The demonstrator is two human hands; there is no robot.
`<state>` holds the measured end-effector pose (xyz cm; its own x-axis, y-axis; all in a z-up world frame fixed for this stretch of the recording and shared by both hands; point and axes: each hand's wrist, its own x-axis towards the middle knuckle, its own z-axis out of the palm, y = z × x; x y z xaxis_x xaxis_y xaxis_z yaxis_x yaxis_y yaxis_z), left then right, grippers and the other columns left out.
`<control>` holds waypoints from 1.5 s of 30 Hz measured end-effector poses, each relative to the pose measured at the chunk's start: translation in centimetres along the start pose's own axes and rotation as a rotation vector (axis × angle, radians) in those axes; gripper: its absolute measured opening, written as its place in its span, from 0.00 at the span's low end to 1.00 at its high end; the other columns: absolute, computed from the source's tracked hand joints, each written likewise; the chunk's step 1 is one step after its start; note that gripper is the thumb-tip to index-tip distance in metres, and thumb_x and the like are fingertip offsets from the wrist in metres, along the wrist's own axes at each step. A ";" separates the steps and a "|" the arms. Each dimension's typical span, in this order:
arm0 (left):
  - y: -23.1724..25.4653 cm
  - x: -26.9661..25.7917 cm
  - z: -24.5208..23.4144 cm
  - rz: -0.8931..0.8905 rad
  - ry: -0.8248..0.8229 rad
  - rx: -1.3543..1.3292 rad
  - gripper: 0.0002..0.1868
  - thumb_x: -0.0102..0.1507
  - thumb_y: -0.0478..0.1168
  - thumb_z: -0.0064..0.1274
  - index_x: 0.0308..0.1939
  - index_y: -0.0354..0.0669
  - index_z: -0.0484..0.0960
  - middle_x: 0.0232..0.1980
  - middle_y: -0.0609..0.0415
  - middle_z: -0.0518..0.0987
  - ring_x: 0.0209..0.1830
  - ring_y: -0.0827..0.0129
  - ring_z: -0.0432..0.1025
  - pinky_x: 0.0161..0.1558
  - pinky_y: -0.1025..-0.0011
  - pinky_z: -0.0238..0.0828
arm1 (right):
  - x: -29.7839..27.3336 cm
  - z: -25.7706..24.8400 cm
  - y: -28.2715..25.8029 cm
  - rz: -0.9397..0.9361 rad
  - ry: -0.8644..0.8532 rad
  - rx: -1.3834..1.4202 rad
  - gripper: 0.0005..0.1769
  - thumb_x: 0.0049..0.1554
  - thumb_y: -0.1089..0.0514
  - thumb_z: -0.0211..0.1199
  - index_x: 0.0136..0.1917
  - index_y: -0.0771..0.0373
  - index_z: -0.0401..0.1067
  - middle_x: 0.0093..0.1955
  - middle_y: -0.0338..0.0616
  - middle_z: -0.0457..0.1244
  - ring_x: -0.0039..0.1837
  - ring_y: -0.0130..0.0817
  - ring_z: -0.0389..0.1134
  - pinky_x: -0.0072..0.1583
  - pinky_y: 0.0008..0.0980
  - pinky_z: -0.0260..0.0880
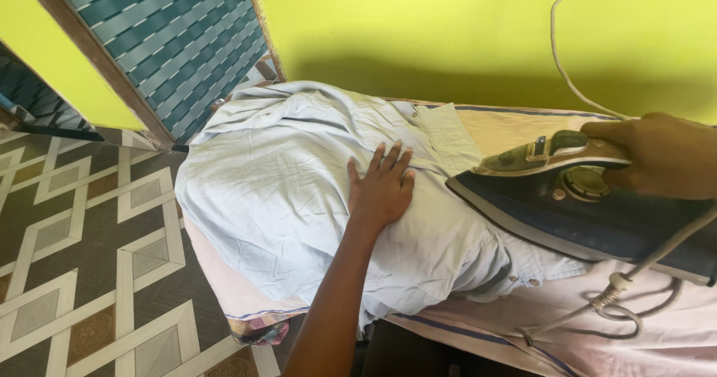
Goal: The person irons a white shirt on an ironing board using a steam iron. They repeatedly smooth the fabric with one hand while moving the iron across the shirt with the other, adjusting the shirt's position several times to reach different areas.
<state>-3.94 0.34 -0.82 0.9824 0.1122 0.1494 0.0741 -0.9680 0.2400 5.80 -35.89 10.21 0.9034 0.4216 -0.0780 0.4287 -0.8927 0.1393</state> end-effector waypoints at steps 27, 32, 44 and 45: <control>-0.8 -0.4 0.6 0.007 0.256 -0.125 0.31 0.62 0.35 0.39 0.71 0.50 0.69 0.78 0.58 0.64 0.81 0.64 0.51 0.77 0.49 0.39 | -2.2 -5.9 -7.8 -0.231 0.101 0.172 0.23 0.47 0.55 0.68 0.57 0.55 0.73 0.42 0.54 0.72 0.47 0.54 0.74 0.54 0.50 0.74; -0.8 -0.4 0.5 0.012 0.258 -0.106 0.30 0.63 0.36 0.39 0.71 0.50 0.69 0.78 0.58 0.63 0.81 0.63 0.50 0.76 0.48 0.39 | -4.6 -6.0 -5.9 -0.128 -0.008 0.184 0.21 0.51 0.52 0.69 0.57 0.54 0.71 0.40 0.51 0.72 0.45 0.51 0.75 0.52 0.49 0.74; -0.8 0.5 1.0 -0.028 0.194 -0.075 0.30 0.64 0.37 0.39 0.72 0.53 0.68 0.79 0.61 0.60 0.81 0.65 0.48 0.76 0.47 0.36 | -5.2 -6.2 -6.5 -0.144 0.042 0.172 0.17 0.51 0.52 0.69 0.54 0.55 0.73 0.38 0.53 0.72 0.45 0.53 0.74 0.51 0.50 0.73; -0.8 0.4 0.9 -0.027 0.192 -0.082 0.30 0.64 0.37 0.39 0.72 0.52 0.68 0.79 0.61 0.60 0.81 0.65 0.48 0.76 0.47 0.36 | -4.6 -6.2 -6.8 -0.172 0.062 0.165 0.17 0.51 0.52 0.69 0.53 0.56 0.73 0.38 0.53 0.72 0.44 0.53 0.74 0.51 0.49 0.73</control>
<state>-3.41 0.93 -1.84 0.9288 0.1861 0.3204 0.0776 -0.9433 0.3229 -1.23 -30.75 15.71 0.8181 0.5745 -0.0250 0.5736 -0.8184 -0.0347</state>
